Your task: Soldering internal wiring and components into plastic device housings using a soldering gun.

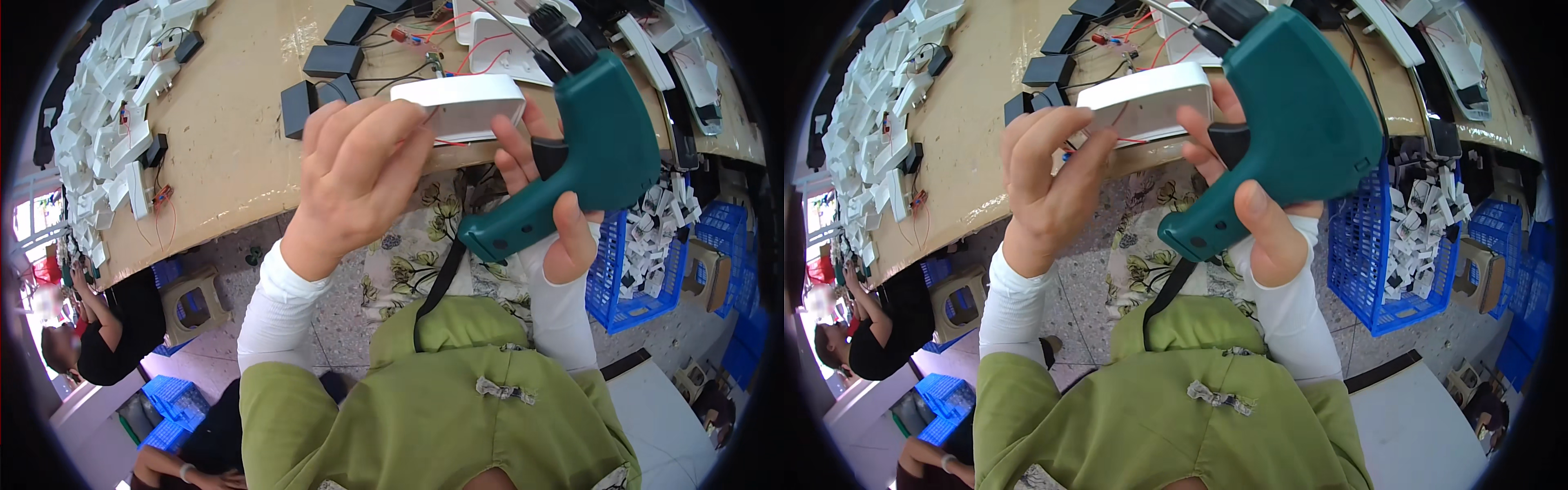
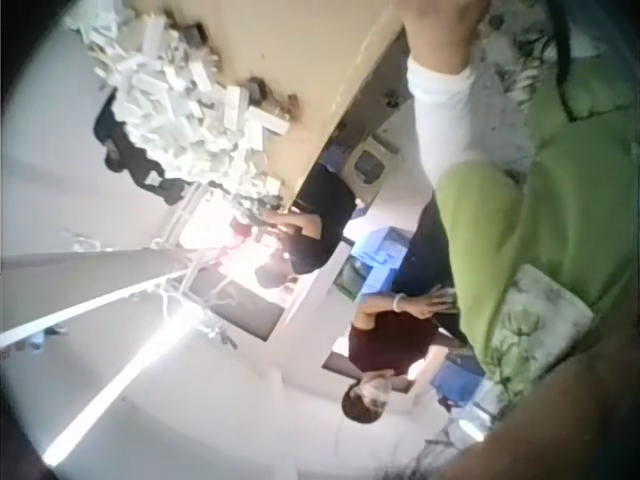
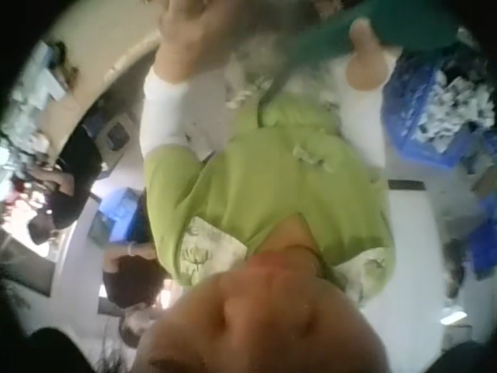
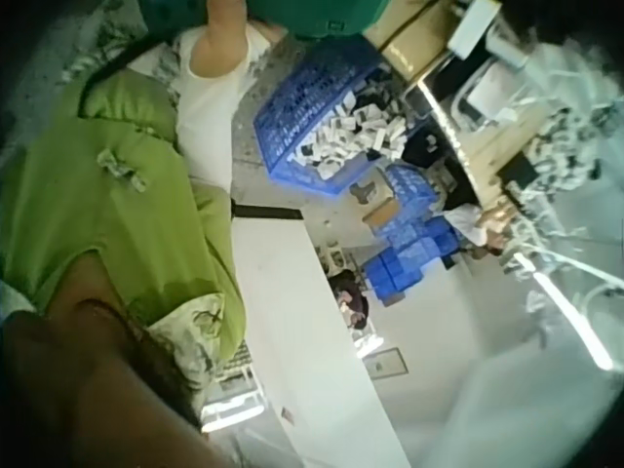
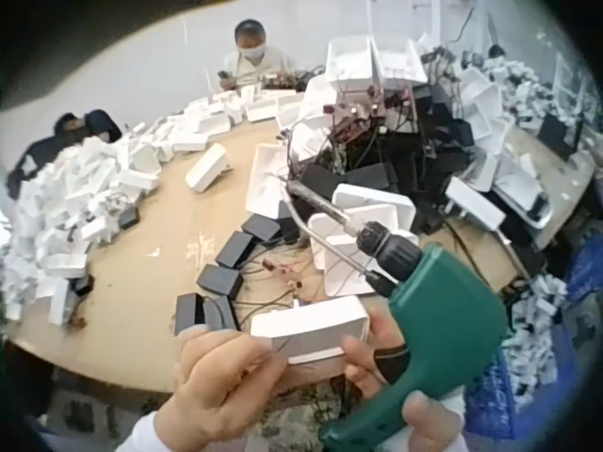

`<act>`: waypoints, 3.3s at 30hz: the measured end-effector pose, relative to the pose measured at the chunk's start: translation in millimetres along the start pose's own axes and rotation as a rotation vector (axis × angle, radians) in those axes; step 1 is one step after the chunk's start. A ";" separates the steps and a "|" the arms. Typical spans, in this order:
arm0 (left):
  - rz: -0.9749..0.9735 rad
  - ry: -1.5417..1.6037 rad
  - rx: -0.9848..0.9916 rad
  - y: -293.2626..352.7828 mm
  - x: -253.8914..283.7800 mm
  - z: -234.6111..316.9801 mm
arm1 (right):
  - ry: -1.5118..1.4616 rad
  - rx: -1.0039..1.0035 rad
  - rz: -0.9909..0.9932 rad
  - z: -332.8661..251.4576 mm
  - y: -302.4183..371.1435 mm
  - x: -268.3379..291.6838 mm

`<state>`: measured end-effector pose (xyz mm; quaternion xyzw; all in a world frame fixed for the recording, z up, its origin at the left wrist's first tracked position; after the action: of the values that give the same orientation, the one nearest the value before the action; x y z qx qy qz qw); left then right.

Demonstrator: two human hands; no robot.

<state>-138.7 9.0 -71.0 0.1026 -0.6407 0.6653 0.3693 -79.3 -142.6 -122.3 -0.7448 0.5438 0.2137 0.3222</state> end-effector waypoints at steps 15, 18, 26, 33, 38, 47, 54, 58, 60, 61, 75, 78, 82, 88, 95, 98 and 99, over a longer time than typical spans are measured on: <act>-0.003 -0.166 -0.025 -2.7 -4.8 3.9 | -0.014 0.008 0.027 3.0 -0.2 -2.2; -0.018 -0.175 0.007 -0.5 -5.7 2.0 | -0.007 0.015 0.023 4.3 0.1 -1.0; -0.041 -0.126 0.035 -0.2 -7.9 1.5 | 0.002 0.025 0.020 6.4 -0.9 -1.8; -0.104 -0.106 0.104 -10.3 -5.5 -1.6 | 0.008 0.025 0.025 8.1 -1.4 -0.3; -0.180 0.014 0.157 -17.3 -8.6 -12.6 | 0.005 0.044 0.022 9.1 -2.8 -2.6; -0.216 0.063 0.271 -18.2 -18.8 -18.1 | 0.102 0.083 -0.090 7.6 -13.1 -8.9; -0.269 0.031 0.252 -19.8 -18.7 -16.8 | 0.202 0.090 -0.090 -15.9 6.6 3.4; -0.274 0.041 0.256 -23.5 -16.4 -15.7 | 0.343 -0.005 -0.023 -43.0 29.4 17.0; -0.295 0.018 0.244 -21.2 -17.3 -17.7 | 0.460 -0.094 -0.004 -45.8 42.5 21.4; -0.294 0.018 0.247 -20.3 -16.9 -19.4 | 0.461 -0.096 -0.007 -48.7 47.1 23.3; -0.327 0.028 0.240 -22.2 -16.5 -16.1 | 0.535 -0.162 -0.019 -47.8 88.7 37.6; -0.349 0.005 0.227 -23.3 -16.0 -15.9 | 0.512 -0.171 -0.032 -43.2 88.4 37.1; -0.354 -0.011 0.231 -22.8 -14.8 -16.6 | 0.506 -0.209 -0.058 -40.9 86.2 35.1; -0.353 -0.009 0.219 -23.4 -16.8 -16.8 | 0.493 -0.227 -0.034 -39.2 85.1 33.7; -0.363 -0.006 0.222 -23.9 -16.6 -17.2 | 0.502 -0.203 -0.040 -38.6 81.6 32.7; -0.364 -0.007 0.221 -23.4 -16.7 -17.6 | 0.449 -0.178 -0.031 -39.0 80.6 32.4; -0.365 -0.010 0.219 -22.8 -17.0 -17.9 | 0.474 -0.196 -0.044 -38.1 80.3 32.1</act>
<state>-106.4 17.3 -66.5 0.2594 -0.5373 0.6525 0.4672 -146.4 -207.4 -137.0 -0.8135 0.5644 0.0779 0.1167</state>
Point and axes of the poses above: each hand's wrist, its own y-axis away from the middle knuckle, its own x-axis out of the back of the hand, z = x × y, the point moved 7 cm from there along -y, towards the middle knuckle, and after that the axes turned 12 degrees about x, right-handed, at the moved point
